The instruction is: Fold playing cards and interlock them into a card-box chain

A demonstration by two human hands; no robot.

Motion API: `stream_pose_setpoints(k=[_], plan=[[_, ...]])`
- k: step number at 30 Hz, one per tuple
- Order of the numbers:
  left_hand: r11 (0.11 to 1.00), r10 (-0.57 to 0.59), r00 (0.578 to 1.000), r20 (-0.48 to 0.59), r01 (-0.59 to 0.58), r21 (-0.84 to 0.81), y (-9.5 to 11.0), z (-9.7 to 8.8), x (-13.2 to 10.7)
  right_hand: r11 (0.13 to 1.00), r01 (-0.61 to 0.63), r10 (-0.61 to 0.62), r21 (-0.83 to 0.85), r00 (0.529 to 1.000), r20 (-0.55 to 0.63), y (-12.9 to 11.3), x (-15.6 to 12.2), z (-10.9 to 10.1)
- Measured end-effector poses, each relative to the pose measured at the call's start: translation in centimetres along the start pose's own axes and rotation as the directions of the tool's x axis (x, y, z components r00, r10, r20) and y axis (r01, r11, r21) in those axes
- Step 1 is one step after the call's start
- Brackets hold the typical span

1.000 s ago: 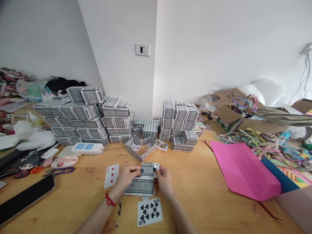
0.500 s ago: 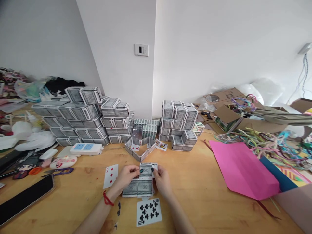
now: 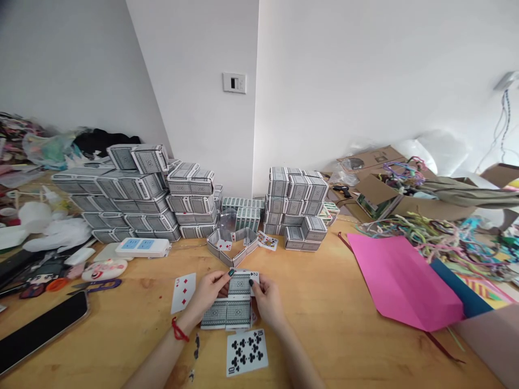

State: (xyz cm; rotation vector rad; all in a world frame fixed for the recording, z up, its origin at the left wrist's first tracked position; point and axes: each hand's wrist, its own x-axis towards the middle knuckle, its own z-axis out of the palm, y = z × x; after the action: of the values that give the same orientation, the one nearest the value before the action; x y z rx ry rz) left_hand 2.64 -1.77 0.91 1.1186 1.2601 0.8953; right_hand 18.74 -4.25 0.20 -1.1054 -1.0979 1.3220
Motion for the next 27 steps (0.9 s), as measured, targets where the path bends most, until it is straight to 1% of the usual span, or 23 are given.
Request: stream_pose_setpoints(k=[3, 11, 14, 17, 19, 21, 23, 25, 26, 27], plan=[[1.0, 0.013, 1.0, -0.01, -0.013, 0.019, -0.2, 0.0, 0.0, 1.0, 0.007, -0.007, -0.026, 1.0, -0.003, 0.3, 0.0, 0.0], [0.999, 0.02, 1.0, 0.01, -0.02, 0.033, -0.2, 0.1, 0.1, 0.994, 0.012, -0.014, -0.11, 1.0, -0.018, 0.1, -0.1, 0.0], [0.998, 0.033, 0.999, 0.002, -0.033, 0.046, -0.3, 0.1, 0.1, 0.973, 0.048, -0.062, -0.225, 0.997, -0.055, 0.5, -0.3, 0.1], [0.996, 0.055, 0.998, -0.025, -0.054, 0.065, -0.4, 0.2, 0.0, 0.921, 0.067, -0.12, -0.385, 0.986, -0.115, 1.1, -0.5, 0.2], [0.995, 0.072, 0.997, -0.038, -0.069, 0.076, -0.5, 0.2, 0.0, 0.905, 0.054, -0.129, -0.423, 0.98, -0.151, 1.4, -0.7, 0.3], [0.993, 0.086, 0.995, -0.049, -0.081, 0.086, -0.6, 0.2, 0.0, 0.924, 0.035, -0.1, -0.38, 0.983, -0.153, 1.2, -0.9, 0.4], [0.992, 0.091, 0.994, -0.063, -0.085, 0.093, -0.5, 0.1, 0.1, 0.966, 0.021, -0.048, -0.259, 0.994, -0.101, 0.7, -0.9, 0.4], [0.993, 0.088, 0.994, -0.072, -0.082, 0.086, -0.4, 0.1, 0.1, 0.998, -0.032, 0.031, -0.056, 0.999, -0.026, 0.0, -0.8, 0.3], [0.994, 0.083, 0.994, -0.073, -0.078, 0.077, -0.2, 0.1, 0.0, 0.994, -0.089, 0.089, 0.066, 0.996, 0.005, -0.4, -0.6, 0.2], [0.995, 0.079, 0.994, -0.071, -0.074, 0.067, -0.1, 0.0, 0.0, 0.971, -0.152, 0.149, 0.184, 0.988, 0.027, -0.6, -0.5, 0.0]])
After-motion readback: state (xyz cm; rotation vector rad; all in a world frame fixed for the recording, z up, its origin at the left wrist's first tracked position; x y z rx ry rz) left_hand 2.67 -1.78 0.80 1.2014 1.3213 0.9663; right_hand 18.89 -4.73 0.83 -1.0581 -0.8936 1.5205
